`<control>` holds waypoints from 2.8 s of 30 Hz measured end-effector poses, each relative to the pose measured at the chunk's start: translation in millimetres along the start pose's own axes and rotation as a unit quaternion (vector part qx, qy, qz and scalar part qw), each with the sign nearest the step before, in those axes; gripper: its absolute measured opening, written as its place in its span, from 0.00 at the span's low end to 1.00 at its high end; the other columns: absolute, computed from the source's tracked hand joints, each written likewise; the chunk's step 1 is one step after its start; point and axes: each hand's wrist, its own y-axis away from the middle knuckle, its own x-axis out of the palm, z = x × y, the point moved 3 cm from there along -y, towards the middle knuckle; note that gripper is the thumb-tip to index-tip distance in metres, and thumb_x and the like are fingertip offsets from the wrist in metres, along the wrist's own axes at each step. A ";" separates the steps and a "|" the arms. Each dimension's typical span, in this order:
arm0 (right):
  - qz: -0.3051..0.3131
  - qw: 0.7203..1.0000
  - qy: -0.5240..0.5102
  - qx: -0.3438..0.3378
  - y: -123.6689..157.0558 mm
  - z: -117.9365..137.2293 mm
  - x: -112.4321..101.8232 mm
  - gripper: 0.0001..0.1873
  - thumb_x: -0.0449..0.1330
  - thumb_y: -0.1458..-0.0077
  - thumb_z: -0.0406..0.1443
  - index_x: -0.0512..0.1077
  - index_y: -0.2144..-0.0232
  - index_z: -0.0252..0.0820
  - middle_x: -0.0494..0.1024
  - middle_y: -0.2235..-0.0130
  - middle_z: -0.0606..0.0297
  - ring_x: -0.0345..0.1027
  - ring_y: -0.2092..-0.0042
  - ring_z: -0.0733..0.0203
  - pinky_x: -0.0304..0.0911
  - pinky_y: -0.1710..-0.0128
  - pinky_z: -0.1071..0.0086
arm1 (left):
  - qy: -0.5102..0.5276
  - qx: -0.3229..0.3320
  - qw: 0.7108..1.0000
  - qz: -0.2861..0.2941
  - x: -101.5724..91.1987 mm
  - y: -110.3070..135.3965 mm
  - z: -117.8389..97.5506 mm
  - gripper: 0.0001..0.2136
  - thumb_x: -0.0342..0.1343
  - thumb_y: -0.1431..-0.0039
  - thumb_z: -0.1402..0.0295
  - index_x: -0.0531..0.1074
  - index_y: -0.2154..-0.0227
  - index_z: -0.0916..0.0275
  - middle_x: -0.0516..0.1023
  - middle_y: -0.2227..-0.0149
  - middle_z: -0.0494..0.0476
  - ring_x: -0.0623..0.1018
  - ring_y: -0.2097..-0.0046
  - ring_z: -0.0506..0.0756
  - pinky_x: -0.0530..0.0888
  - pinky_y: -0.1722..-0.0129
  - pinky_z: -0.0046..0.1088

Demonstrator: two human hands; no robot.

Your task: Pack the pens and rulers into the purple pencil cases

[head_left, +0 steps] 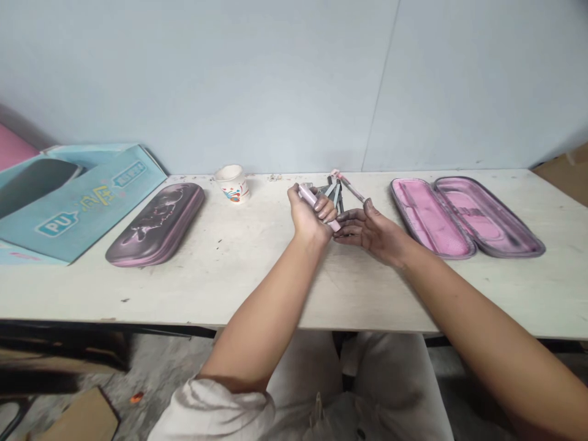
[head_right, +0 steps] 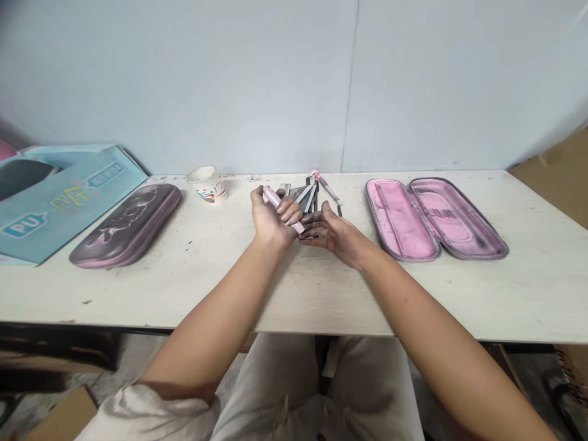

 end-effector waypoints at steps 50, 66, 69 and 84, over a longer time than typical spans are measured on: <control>-0.179 0.828 0.396 -0.354 12.3 35.0 -10.7 0.12 0.53 0.46 0.44 0.74 0.63 0.51 0.73 0.54 0.66 0.53 0.42 0.56 0.44 0.40 0.55 | -0.371 0.049 0.919 0.122 9.6 12.7 36.3 0.15 0.47 0.44 0.51 0.60 0.69 0.59 0.56 0.86 0.41 0.54 0.87 0.42 0.51 0.86 0.16; -0.034 0.998 0.030 -0.047 2.2 -2.8 6.6 0.23 0.53 0.51 0.55 0.67 0.69 0.43 0.72 0.65 0.63 0.69 0.63 0.62 0.67 0.56 0.59 | -0.080 -0.003 0.995 0.060 5.6 5.3 -4.4 0.18 0.43 0.43 0.53 0.63 0.78 0.62 0.49 0.89 0.42 0.49 0.89 0.43 0.45 0.89 0.18; -0.031 0.998 0.019 -0.047 3.4 -3.8 8.1 0.22 0.51 0.49 0.55 0.67 0.68 0.42 0.72 0.65 0.63 0.68 0.63 0.62 0.67 0.56 0.59 | -0.064 0.001 0.997 0.039 3.2 3.5 -4.6 0.18 0.42 0.43 0.54 0.62 0.80 0.62 0.49 0.89 0.42 0.49 0.89 0.43 0.45 0.89 0.19; -0.040 0.998 0.041 -0.032 3.6 -2.6 7.3 0.22 0.50 0.48 0.54 0.69 0.69 0.42 0.74 0.67 0.62 0.69 0.65 0.61 0.68 0.61 0.62 | -0.049 0.008 0.998 0.037 4.6 5.6 -0.9 0.19 0.43 0.43 0.54 0.61 0.82 0.62 0.49 0.89 0.43 0.50 0.88 0.43 0.46 0.89 0.19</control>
